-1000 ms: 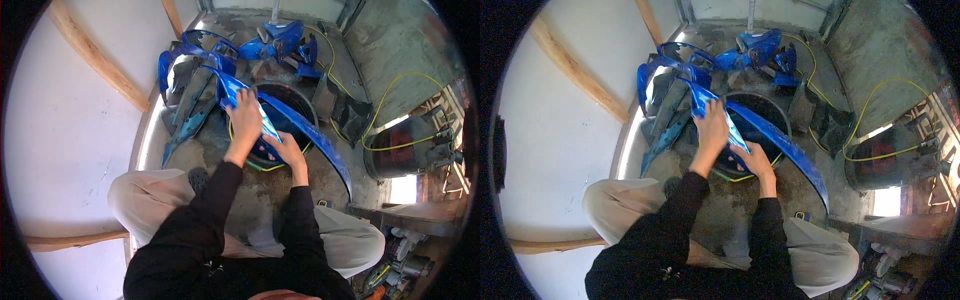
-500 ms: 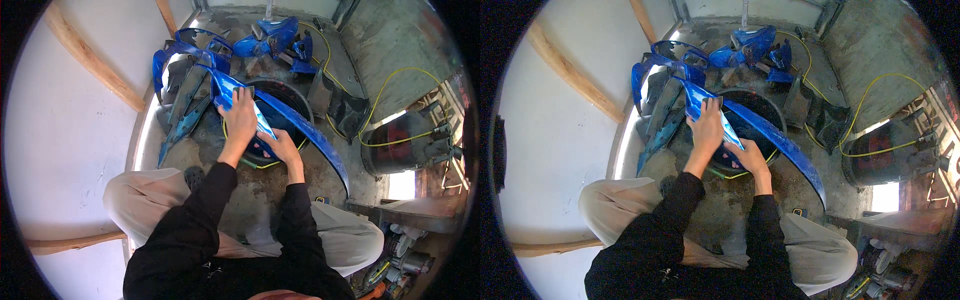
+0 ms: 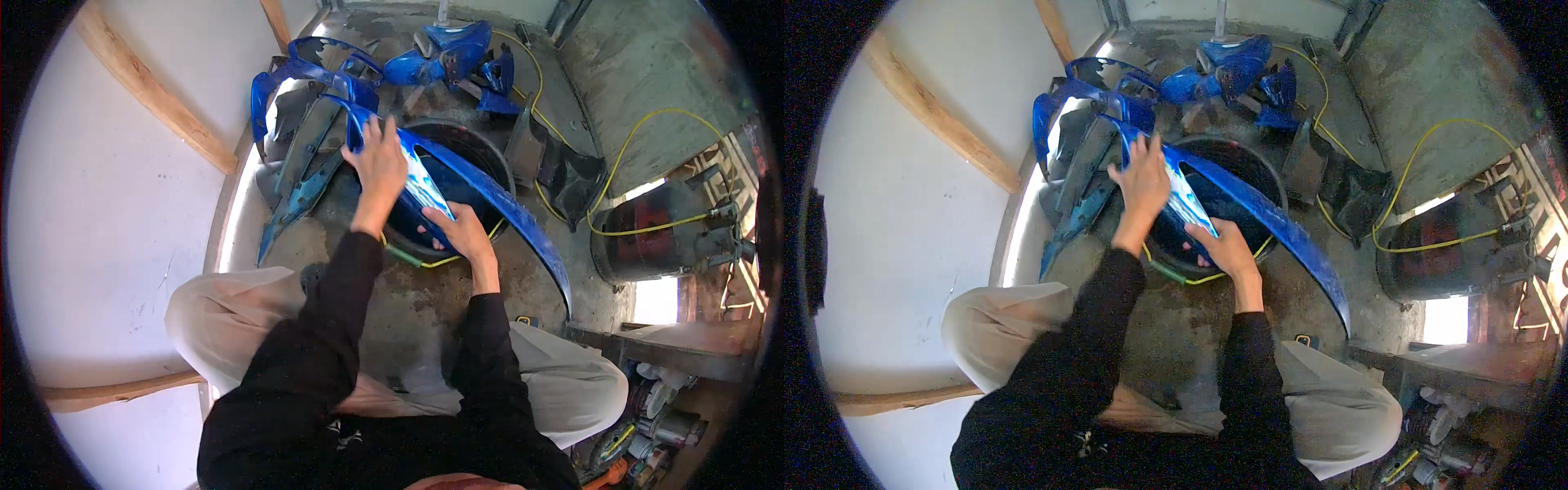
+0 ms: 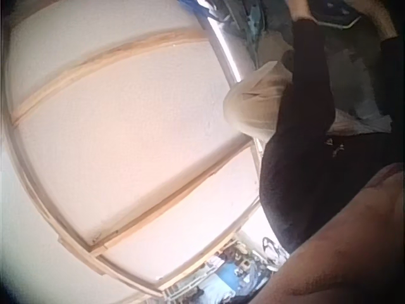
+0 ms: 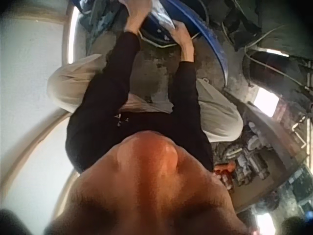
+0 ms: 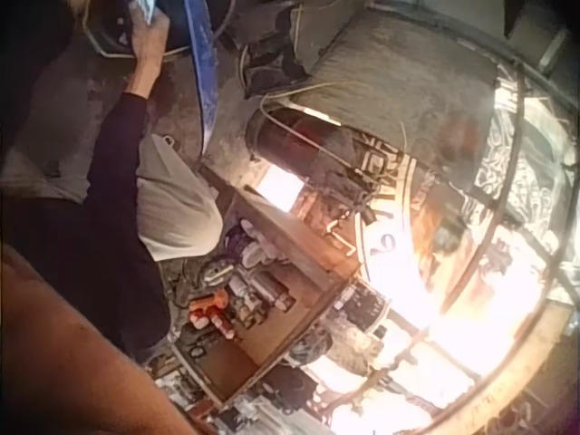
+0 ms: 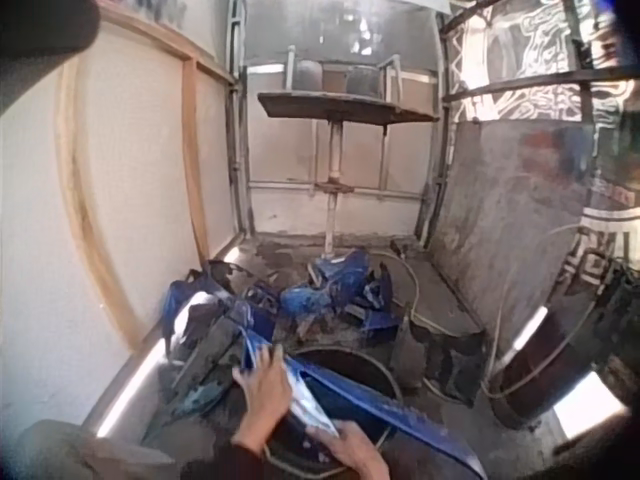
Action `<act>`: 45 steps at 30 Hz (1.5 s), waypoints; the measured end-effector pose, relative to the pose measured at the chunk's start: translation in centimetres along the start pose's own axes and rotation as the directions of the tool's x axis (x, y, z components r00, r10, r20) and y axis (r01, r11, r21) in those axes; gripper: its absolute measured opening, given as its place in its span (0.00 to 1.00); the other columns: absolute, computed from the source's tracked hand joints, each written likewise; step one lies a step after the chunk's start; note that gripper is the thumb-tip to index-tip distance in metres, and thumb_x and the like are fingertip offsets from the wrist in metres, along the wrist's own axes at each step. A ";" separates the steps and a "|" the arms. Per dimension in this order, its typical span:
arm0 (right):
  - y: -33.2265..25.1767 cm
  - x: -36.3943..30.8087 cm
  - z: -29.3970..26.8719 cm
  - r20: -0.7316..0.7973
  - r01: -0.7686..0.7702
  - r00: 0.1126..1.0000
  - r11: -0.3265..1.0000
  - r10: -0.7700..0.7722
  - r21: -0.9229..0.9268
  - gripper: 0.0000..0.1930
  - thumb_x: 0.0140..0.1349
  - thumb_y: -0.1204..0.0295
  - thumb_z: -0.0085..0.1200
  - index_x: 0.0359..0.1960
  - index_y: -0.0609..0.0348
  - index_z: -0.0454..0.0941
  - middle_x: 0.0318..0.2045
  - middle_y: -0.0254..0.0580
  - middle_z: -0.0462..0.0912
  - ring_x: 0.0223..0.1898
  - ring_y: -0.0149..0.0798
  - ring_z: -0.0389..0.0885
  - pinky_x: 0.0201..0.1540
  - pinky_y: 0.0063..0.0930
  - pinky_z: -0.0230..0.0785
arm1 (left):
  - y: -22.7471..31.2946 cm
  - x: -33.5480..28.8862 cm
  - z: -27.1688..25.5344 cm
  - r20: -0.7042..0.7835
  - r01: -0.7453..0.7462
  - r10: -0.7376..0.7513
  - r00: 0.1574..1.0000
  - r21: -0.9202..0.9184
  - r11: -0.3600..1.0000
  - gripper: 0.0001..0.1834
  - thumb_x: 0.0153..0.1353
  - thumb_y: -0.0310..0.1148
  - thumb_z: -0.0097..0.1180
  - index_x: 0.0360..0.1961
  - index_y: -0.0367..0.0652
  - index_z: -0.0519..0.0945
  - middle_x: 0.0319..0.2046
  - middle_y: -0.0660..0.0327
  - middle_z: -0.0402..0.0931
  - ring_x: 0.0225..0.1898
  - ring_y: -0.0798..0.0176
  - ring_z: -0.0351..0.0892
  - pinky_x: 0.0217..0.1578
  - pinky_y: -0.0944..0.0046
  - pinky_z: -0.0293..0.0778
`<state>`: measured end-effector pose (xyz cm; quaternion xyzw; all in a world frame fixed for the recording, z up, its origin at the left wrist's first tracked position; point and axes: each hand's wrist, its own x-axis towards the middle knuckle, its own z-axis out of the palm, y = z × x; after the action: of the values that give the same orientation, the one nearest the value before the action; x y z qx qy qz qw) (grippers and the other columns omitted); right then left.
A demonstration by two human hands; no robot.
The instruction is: The person wet sands a motorcycle fairing with sandpaper by hand over a bucket of water.
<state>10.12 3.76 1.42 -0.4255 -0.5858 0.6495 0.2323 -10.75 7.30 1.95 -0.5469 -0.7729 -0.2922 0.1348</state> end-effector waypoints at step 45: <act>-0.4 0.1 -0.2 -0.008 -0.015 1.000 1.000 0.015 -0.005 0.20 0.72 0.58 0.64 0.49 0.66 0.84 0.32 0.40 0.90 0.20 0.26 0.78 0.23 0.23 0.70 | 0.1 -2.1 0.6 0.062 0.069 -0.067 0.996 -0.032 0.997 0.26 0.78 0.43 0.46 0.74 0.57 0.72 0.80 0.39 0.48 0.73 0.39 0.67 0.59 0.15 0.61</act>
<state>10.14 4.03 1.81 -0.4332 -0.5833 0.6479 0.2288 -9.88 6.12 0.38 -0.5311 -0.7897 -0.2931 0.0917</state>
